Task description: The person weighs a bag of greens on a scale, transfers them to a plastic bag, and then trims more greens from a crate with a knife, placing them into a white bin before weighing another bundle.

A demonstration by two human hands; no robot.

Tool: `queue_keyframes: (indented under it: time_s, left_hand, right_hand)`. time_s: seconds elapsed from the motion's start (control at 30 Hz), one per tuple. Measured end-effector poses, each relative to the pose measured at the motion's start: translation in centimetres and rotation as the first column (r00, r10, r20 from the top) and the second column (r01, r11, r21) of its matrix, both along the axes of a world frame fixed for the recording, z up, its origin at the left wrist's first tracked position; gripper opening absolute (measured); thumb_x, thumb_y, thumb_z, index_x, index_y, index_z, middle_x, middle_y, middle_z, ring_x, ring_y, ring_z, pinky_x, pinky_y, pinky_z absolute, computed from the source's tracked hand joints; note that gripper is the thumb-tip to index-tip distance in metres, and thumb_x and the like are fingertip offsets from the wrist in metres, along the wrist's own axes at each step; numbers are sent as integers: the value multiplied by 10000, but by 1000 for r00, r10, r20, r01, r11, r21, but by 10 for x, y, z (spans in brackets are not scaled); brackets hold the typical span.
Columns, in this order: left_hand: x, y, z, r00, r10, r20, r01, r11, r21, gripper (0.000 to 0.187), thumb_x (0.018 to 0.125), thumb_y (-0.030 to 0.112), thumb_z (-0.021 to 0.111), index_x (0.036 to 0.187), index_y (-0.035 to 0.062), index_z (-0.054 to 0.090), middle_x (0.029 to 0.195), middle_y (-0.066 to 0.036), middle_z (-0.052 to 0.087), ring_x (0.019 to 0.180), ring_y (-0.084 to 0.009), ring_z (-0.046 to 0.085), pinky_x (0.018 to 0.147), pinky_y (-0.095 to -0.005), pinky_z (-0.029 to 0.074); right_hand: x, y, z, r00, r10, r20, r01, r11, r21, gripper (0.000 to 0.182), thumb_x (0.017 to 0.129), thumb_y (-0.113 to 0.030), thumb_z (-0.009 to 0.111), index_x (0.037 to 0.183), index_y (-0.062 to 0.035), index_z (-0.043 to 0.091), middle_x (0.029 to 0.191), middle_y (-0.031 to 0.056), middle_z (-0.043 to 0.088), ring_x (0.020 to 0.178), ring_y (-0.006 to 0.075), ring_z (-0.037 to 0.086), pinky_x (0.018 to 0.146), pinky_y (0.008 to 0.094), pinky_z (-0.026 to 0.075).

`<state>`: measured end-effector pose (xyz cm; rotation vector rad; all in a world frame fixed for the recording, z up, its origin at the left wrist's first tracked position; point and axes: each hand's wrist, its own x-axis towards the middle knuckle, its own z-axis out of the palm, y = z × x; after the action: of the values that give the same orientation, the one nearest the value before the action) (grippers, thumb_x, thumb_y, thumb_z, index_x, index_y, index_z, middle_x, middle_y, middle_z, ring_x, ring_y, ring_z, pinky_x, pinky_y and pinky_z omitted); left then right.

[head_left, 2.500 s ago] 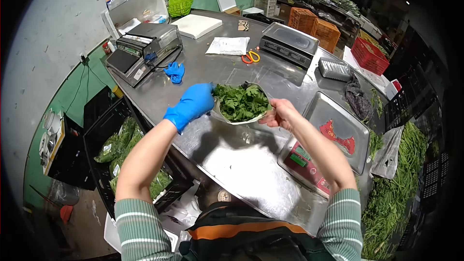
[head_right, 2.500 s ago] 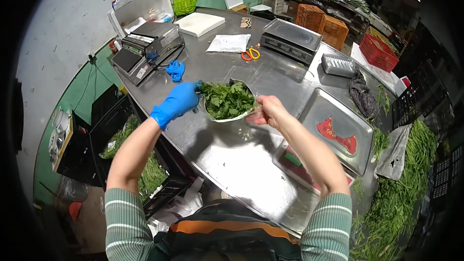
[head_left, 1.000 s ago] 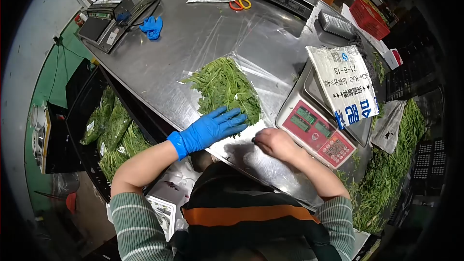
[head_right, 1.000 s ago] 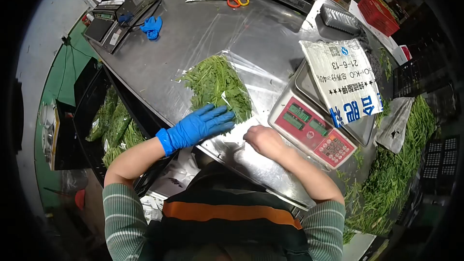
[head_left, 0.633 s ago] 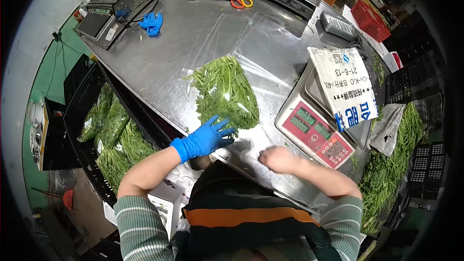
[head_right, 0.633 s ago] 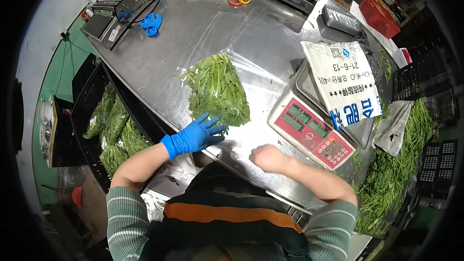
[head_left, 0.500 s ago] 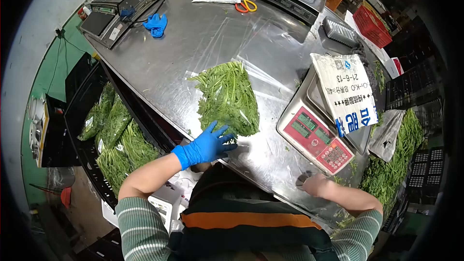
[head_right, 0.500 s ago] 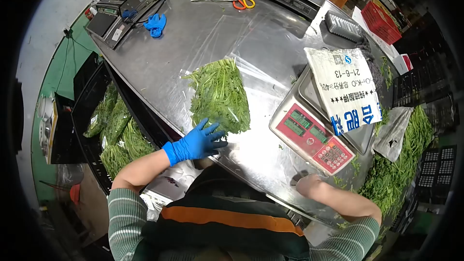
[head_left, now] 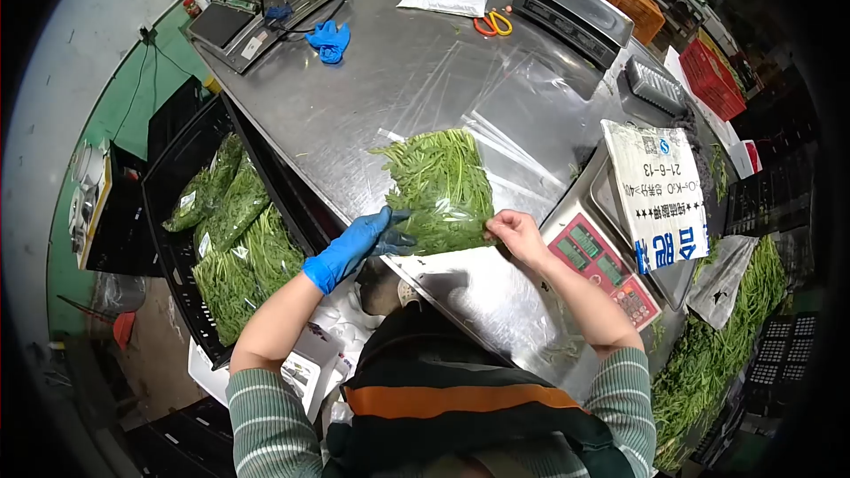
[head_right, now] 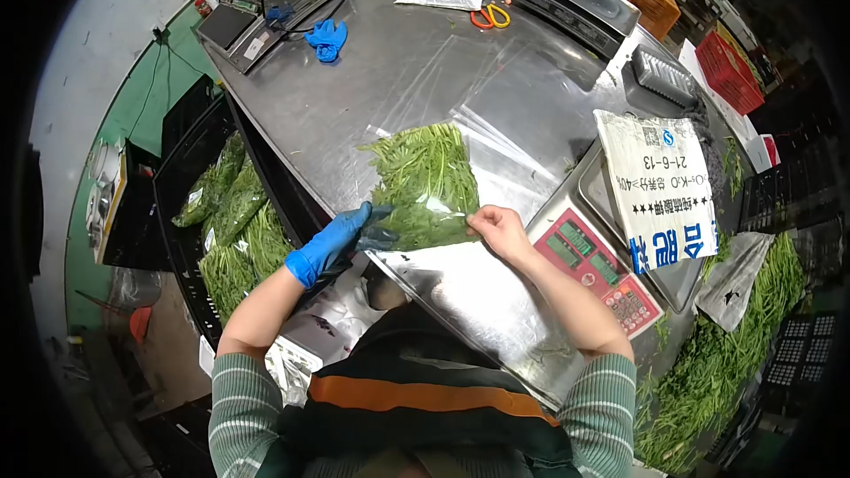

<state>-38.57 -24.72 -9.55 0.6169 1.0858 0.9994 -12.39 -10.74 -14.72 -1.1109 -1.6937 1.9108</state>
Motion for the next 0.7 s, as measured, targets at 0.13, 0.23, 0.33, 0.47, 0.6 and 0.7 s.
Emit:
queue_keyframes:
  time_s: [0.13, 0.23, 0.33, 0.47, 0.6, 0.7]
  left_hand:
    - [-14, 24, -30, 986, 91, -141, -120, 971, -209, 459, 890, 400, 438, 1008, -14, 595, 819, -150, 638, 721, -232, 623, 687, -342, 496]
    - [-5, 37, -24, 430, -105, -897, -25, 991, -128, 458, 758, 489, 550, 842, 50, 652, 744, -166, 620, 658, -286, 601, 624, -391, 462]
    - [-1, 43, -5, 37, -147, -988, 48, 988, -145, 432, 740, 485, 564, 792, 64, 645, 722, -163, 616, 643, -306, 594, 619, -392, 460]
    - [11, 16, 39, 40, 425, -904, 228, 877, 423, 692, 690, 490, 626, 1167, 24, 442, 1127, -170, 509, 1040, -339, 481, 854, -412, 391]
    - [32, -1, 45, 254, 576, -777, 115, 779, 616, 861, 659, 324, 719, 1329, 21, 271, 1270, -190, 414, 1162, -313, 427, 944, -380, 351]
    - [-16, -2, 23, 391, 786, -478, -507, 618, 601, 583, 706, 138, 680, 1217, 6, 435, 1069, -126, 574, 929, -170, 570, 805, -279, 448]
  right_hand:
    - [-16, 0, 7, 971, -239, 27, 235, 966, 107, 151, 718, -54, 569, 864, -18, 549, 643, -5, 510, 613, 63, 466, 539, 204, 376]
    - [-20, 4, 7, 954, -286, 91, 248, 921, 299, 188, 699, -49, 545, 878, -14, 501, 614, -6, 451, 567, 67, 435, 506, 219, 362]
    - [-27, 20, 24, 974, -113, 196, 153, 967, -202, 95, 716, -51, 575, 773, -26, 503, 587, 19, 481, 409, 85, 414, 345, 233, 322]
    - [-44, 25, 74, 980, -132, -147, 25, 824, -566, 95, 746, -12, 564, 698, -63, 500, 546, 13, 484, 391, 78, 433, 324, 199, 339]
    - [-108, -4, 98, 896, 28, -443, -256, 848, -465, 141, 779, -73, 591, 898, -9, 555, 747, 76, 604, 570, 112, 568, 459, 200, 469]
    - [-129, -20, 140, 874, 114, -472, -278, 915, -293, 292, 807, -121, 587, 1064, -2, 521, 874, 85, 614, 778, 125, 575, 647, 213, 444]
